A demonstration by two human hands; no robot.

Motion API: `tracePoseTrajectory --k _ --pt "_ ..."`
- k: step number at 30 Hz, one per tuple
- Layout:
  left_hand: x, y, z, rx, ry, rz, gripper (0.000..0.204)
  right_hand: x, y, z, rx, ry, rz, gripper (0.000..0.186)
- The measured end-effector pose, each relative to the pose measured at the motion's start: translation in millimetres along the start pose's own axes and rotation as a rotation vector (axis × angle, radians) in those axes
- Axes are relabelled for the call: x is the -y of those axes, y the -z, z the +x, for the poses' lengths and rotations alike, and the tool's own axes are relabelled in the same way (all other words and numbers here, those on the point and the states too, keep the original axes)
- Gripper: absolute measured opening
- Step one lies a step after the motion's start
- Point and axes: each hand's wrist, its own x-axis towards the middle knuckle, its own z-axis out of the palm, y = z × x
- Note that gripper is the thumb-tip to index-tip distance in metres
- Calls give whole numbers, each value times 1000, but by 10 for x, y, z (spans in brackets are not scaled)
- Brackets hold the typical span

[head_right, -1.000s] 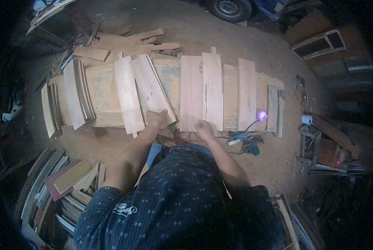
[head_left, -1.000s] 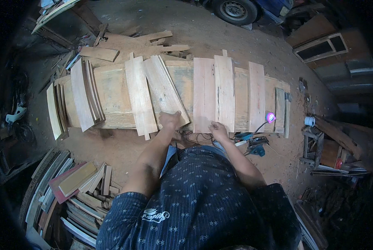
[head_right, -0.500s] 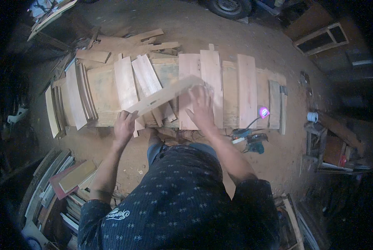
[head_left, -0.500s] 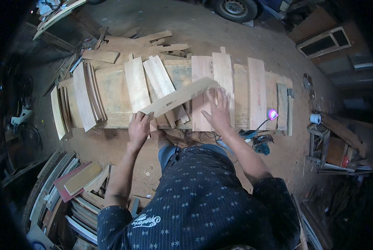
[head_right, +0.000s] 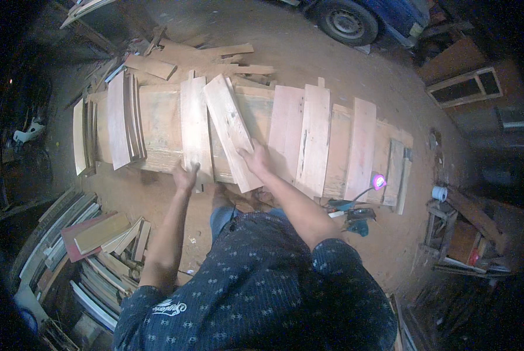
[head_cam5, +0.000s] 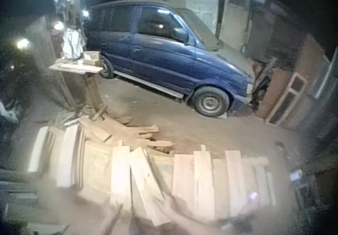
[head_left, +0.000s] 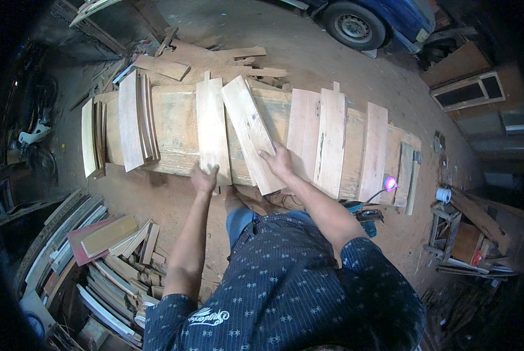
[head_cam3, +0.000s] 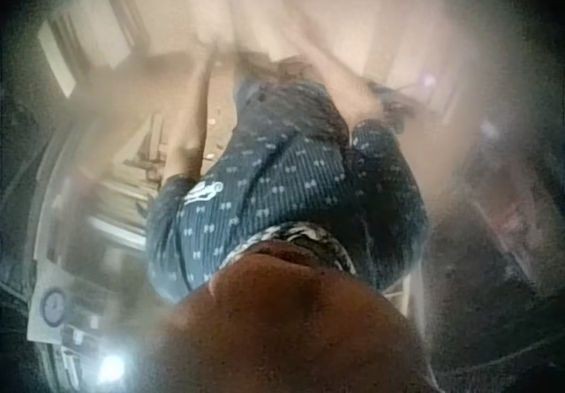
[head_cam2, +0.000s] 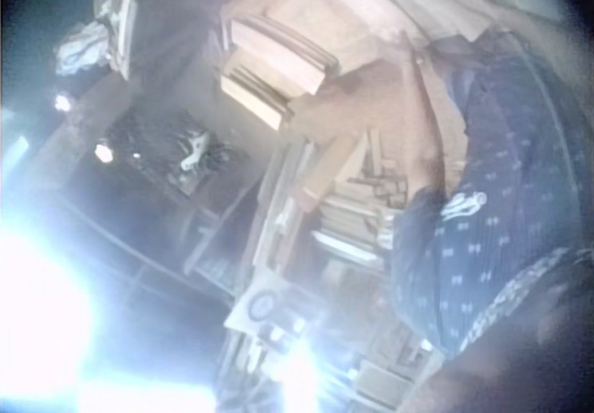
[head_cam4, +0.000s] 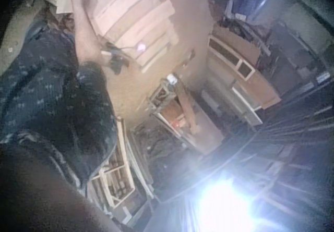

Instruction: The person measures and cuts wooden planks using a circular saw in a workshop. They measure the wood with a tape measure, mark it, and then cut it to size. The person also organizes the cut pieces and clears debris from the floor.

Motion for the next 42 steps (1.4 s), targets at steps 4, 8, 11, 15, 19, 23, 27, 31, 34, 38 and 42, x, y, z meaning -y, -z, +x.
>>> tracePoseTrajectory --k 4,8,11,15,19,23,27,31,34,38,42 --pt "703 -522 -69 70 358 -278 90 -42 -257 238 -9 -32 -195 74" --pt "616 -456 -58 290 407 -573 94 -320 -202 283 -23 -55 -285 77" --pt "487 -116 -210 342 305 -761 64 -259 -243 110 39 -49 -331 73" --pt "333 188 -406 -36 -93 -228 43 22 -380 -22 238 -221 -94 73" --pt "-94 399 -808 158 -7 -556 37 236 -814 -100 279 -241 232 75" --pt "-36 192 -1106 271 202 -861 44 841 -775 -257 375 -414 550 65" --pt "-243 322 -1163 513 339 -1008 48 750 -668 -285 310 -300 368 57" --pt "41 7 -1059 668 312 -1042 46 581 -436 -369 222 -143 238 64" --pt "-64 -226 -860 605 367 -952 48 272 -306 -337 108 -102 149 61" --pt "-314 -885 -528 60 238 -536 62 294 145 -446 78 -70 140 56" --pt "-542 -1401 -164 27 89 -216 83 419 596 -594 122 -114 120 60"
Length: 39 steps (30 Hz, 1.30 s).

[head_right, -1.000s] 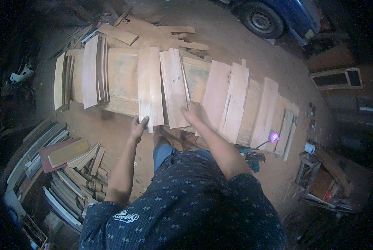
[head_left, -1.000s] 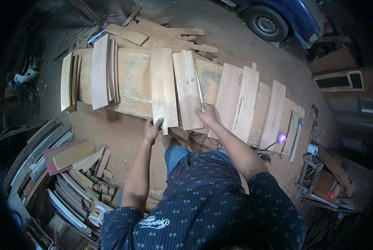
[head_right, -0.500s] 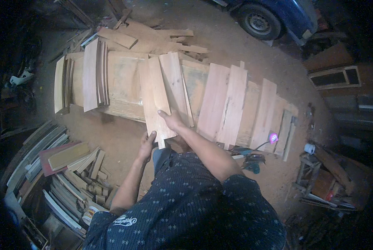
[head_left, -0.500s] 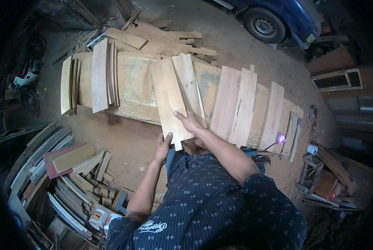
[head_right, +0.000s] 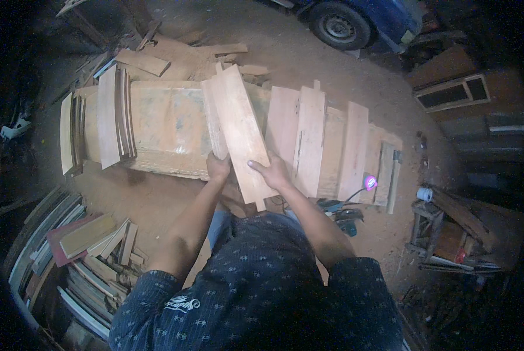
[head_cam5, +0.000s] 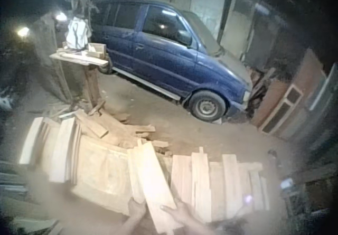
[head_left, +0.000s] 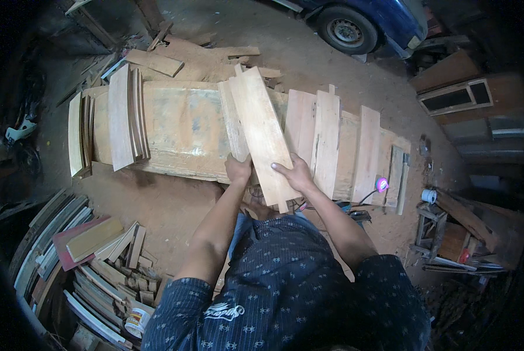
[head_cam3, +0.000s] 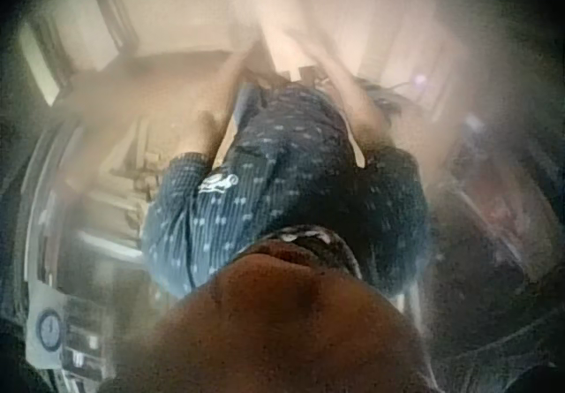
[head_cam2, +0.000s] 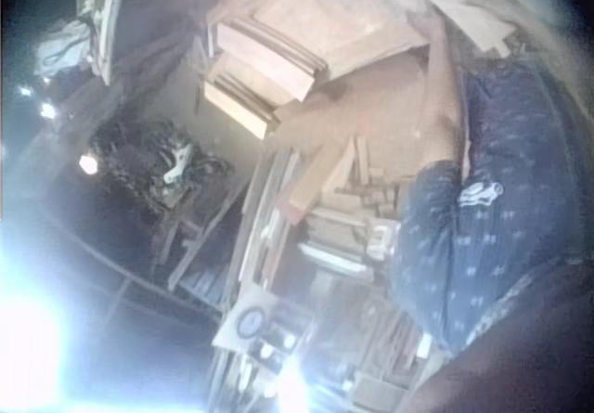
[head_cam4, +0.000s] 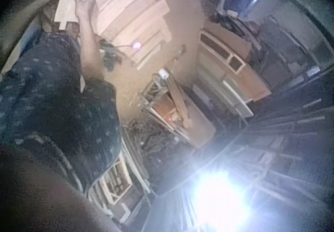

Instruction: The person measures and cuts wooden planks using a circular saw in a workshop. They measure the wood with a tape measure, mark it, and then cut it to size. The person also organizes the cut pieces and clears debris from the floor.

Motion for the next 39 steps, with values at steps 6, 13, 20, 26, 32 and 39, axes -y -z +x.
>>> tracePoseTrajectory --k 6,13,20,26,32,39 --pt "-570 -18 -5 144 243 -3 89 -524 305 -154 -117 32 -2 64" --pt "-777 134 121 282 504 -135 88 -813 298 -252 -159 48 42 59" --pt "-1009 382 -44 364 375 -284 85 -787 334 -258 -155 -23 154 53" --pt "-709 734 29 238 -58 267 70 -766 311 -254 -136 -36 217 49" --pt "-708 754 -221 199 -172 334 56 -815 146 -150 -178 -44 267 52" --pt "-534 888 -62 279 -180 170 58 -847 6 -2 -193 -97 260 50"
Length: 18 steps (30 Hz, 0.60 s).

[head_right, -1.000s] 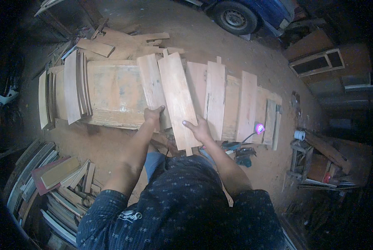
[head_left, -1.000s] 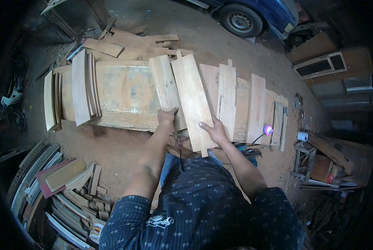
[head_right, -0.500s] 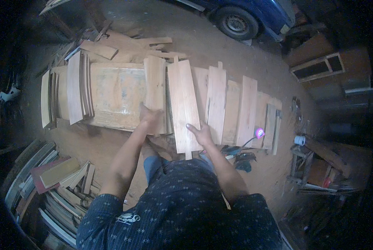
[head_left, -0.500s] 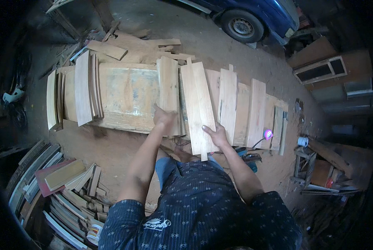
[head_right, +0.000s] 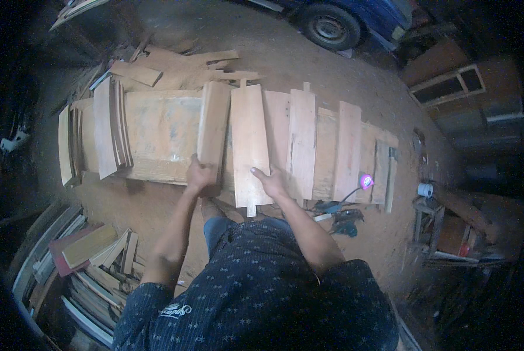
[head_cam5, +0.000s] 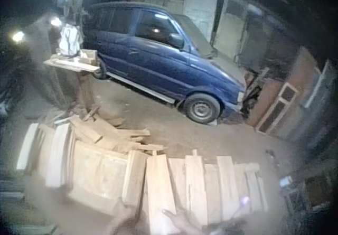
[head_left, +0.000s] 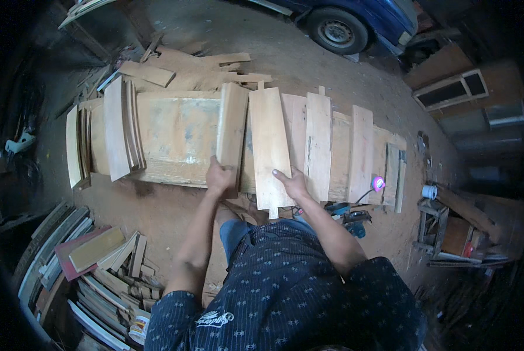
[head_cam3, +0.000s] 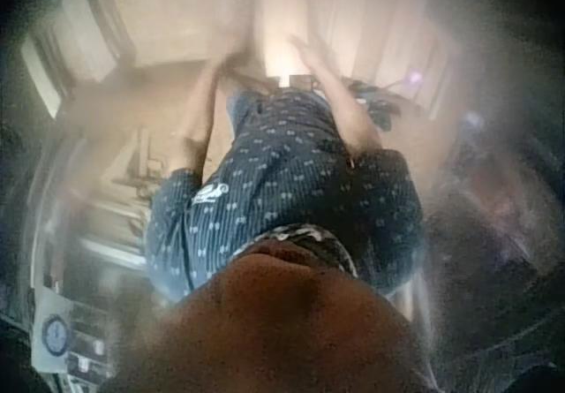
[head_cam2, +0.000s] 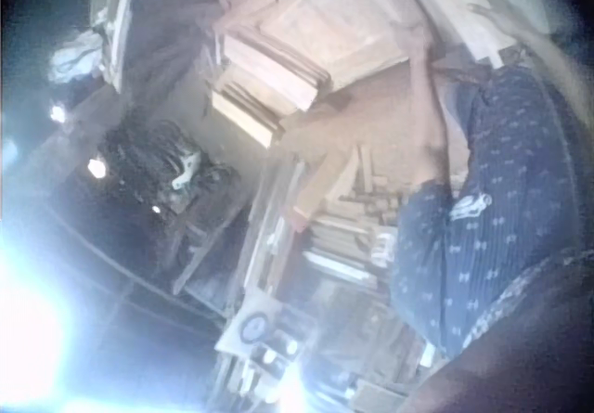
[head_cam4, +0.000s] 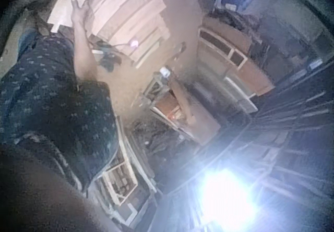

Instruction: The person measures and cuts wooden planks using a circular saw in a workshop. They measure the wood with a tape measure, mark it, and then cut it to size. The person also organizes the cut pieces and clears debris from the floor.

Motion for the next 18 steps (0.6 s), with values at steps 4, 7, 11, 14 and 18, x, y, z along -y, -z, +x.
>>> tracePoseTrajectory --k 4,7,11,14,18 --pt "935 -207 448 53 -130 -356 61 -82 -32 87 -40 10 -6 48" --pt "1130 -242 505 15 -116 -278 63 -73 -3 61 -34 16 10 57" --pt "930 -384 386 -171 -92 -58 65 -209 152 63 -122 30 47 59" --pt "763 -413 245 -382 -211 204 64 -242 287 72 -170 18 -112 62" --pt "181 -548 21 -222 -530 104 66 -208 593 147 -333 33 -601 67"
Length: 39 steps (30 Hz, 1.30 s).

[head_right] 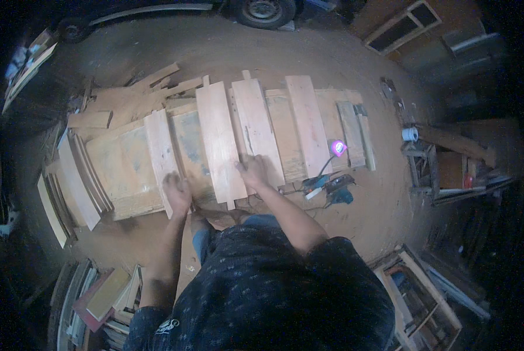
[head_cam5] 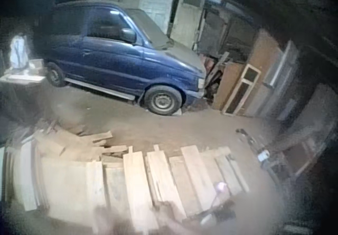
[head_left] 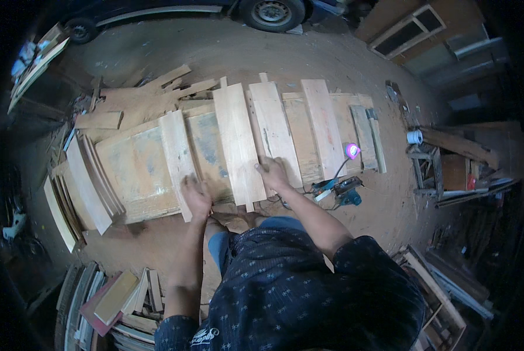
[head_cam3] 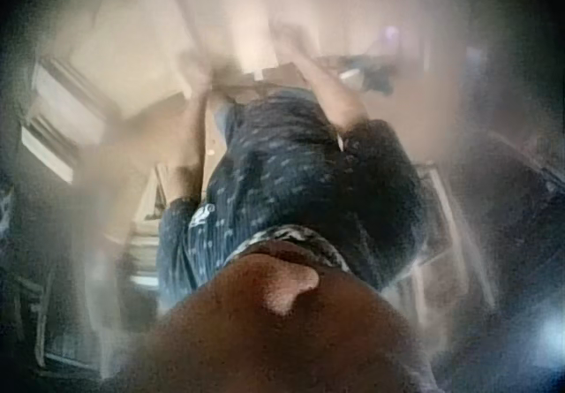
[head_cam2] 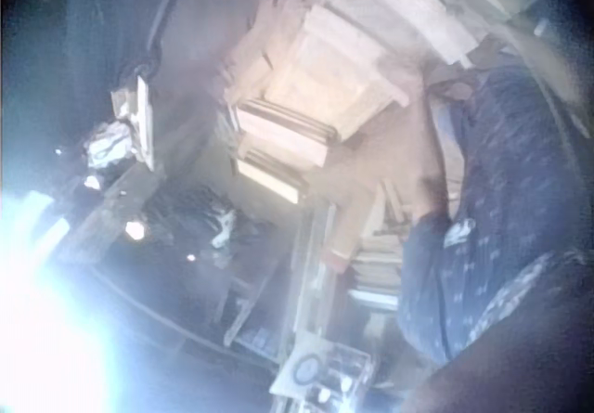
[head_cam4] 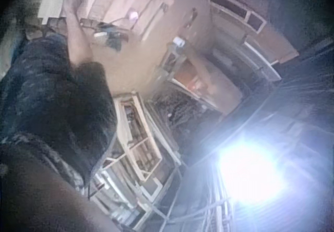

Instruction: The person measures and cuts wooden planks using a circular saw in a workshop. They measure the wood with a tape measure, mark it, and then cut it to size. The person also organizes the cut pieces and clears debris from the floor.

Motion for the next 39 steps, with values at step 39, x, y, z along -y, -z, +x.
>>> tracePoseTrajectory --k 39 --pt "-1336 -133 336 289 629 -368 90 346 -229 -429 128 -37 536 59"
